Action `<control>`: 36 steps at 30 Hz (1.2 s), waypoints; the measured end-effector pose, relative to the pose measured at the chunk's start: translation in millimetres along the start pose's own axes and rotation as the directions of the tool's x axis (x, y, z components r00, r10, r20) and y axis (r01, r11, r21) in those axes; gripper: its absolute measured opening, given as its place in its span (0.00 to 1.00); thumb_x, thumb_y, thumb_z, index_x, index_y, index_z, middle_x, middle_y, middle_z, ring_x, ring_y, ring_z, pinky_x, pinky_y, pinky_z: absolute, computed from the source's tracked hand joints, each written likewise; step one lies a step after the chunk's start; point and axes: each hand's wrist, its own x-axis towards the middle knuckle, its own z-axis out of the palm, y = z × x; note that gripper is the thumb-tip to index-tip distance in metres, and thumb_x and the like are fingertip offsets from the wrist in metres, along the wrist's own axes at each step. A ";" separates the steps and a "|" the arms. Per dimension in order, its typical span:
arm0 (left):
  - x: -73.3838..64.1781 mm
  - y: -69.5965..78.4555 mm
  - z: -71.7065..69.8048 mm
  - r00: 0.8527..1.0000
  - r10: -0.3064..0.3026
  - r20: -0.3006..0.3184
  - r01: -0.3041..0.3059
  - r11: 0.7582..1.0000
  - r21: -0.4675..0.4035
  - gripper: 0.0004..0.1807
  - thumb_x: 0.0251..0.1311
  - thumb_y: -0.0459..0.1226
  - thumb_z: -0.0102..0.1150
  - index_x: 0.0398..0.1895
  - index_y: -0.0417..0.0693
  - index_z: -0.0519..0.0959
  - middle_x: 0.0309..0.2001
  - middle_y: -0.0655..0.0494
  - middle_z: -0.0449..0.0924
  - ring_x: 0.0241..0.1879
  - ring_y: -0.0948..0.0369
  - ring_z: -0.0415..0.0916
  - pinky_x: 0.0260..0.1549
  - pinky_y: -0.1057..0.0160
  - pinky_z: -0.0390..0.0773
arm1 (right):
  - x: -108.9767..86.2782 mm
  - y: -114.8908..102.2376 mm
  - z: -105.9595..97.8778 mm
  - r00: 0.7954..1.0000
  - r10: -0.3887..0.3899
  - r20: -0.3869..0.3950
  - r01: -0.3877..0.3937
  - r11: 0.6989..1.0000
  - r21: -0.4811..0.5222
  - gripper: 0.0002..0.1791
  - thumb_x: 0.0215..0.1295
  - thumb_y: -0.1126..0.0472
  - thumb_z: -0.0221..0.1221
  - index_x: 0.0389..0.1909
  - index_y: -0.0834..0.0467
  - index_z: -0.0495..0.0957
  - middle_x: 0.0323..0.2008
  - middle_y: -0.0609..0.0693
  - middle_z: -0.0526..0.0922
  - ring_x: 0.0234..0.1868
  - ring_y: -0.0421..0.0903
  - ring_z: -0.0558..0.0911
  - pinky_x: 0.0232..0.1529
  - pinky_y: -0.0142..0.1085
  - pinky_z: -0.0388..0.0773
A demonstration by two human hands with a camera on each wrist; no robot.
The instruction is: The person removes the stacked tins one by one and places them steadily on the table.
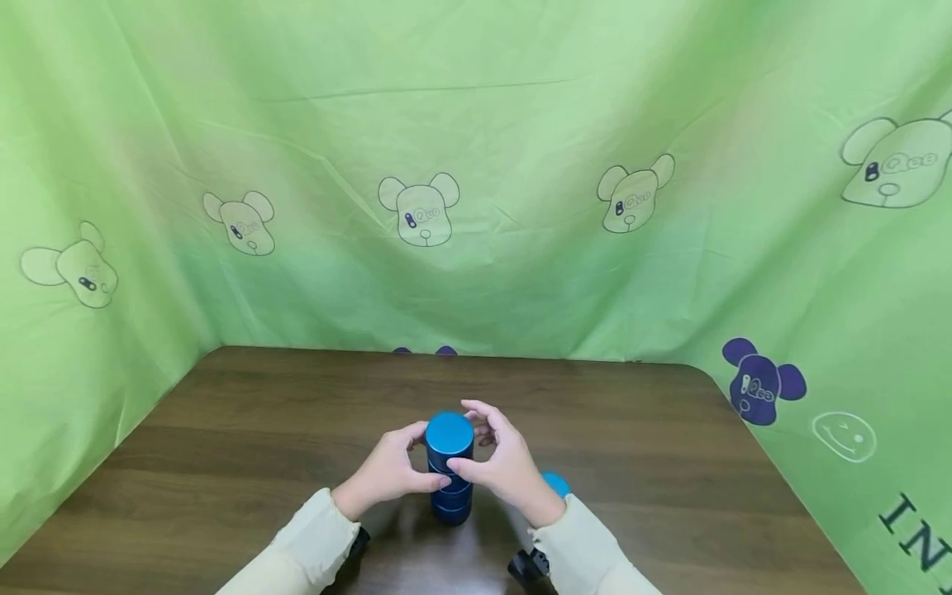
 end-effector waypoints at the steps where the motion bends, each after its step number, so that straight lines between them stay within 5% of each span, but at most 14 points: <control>1: 0.0 0.3 0.4 1.000 0.001 0.005 -0.001 1.000 0.006 0.29 0.47 0.40 0.72 0.51 0.35 0.76 0.47 0.47 0.81 0.47 0.51 0.76 0.48 0.45 0.75 | -0.4 -0.1 0.3 1.000 0.004 0.001 -0.004 1.000 -0.003 0.34 0.49 0.70 0.68 0.60 0.69 0.68 0.46 0.58 0.76 0.41 0.38 0.75 0.42 0.34 0.74; 10: -0.7 3.6 -0.9 1.000 -0.015 0.014 0.015 1.000 0.017 0.28 0.48 0.40 0.72 0.52 0.36 0.76 0.47 0.48 0.81 0.46 0.52 0.77 0.48 0.47 0.76 | 2.9 -1.2 1.2 0.999 -0.032 0.025 0.033 0.999 -0.016 0.34 0.49 0.68 0.68 0.59 0.67 0.69 0.45 0.58 0.78 0.41 0.39 0.75 0.42 0.35 0.75; 28: 1.3 3.0 -2.1 0.999 -0.025 0.033 0.025 0.999 0.023 0.29 0.49 0.39 0.72 0.53 0.36 0.76 0.46 0.48 0.81 0.41 0.55 0.77 0.44 0.50 0.78 | 9.0 -4.3 -5.0 0.993 0.027 0.111 -0.012 0.991 -0.137 0.31 0.50 0.62 0.70 0.56 0.65 0.73 0.46 0.55 0.79 0.42 0.45 0.77 0.42 0.39 0.77; 36: 0.1 4.7 -2.8 0.999 -0.029 0.040 0.030 0.999 -0.015 0.28 0.49 0.36 0.72 0.53 0.35 0.76 0.41 0.48 0.82 0.29 0.64 0.76 0.32 0.68 0.78 | 10.4 -5.4 -7.4 0.991 0.031 0.128 -0.013 0.990 -0.137 0.31 0.48 0.63 0.71 0.54 0.65 0.73 0.45 0.55 0.79 0.40 0.45 0.77 0.42 0.39 0.77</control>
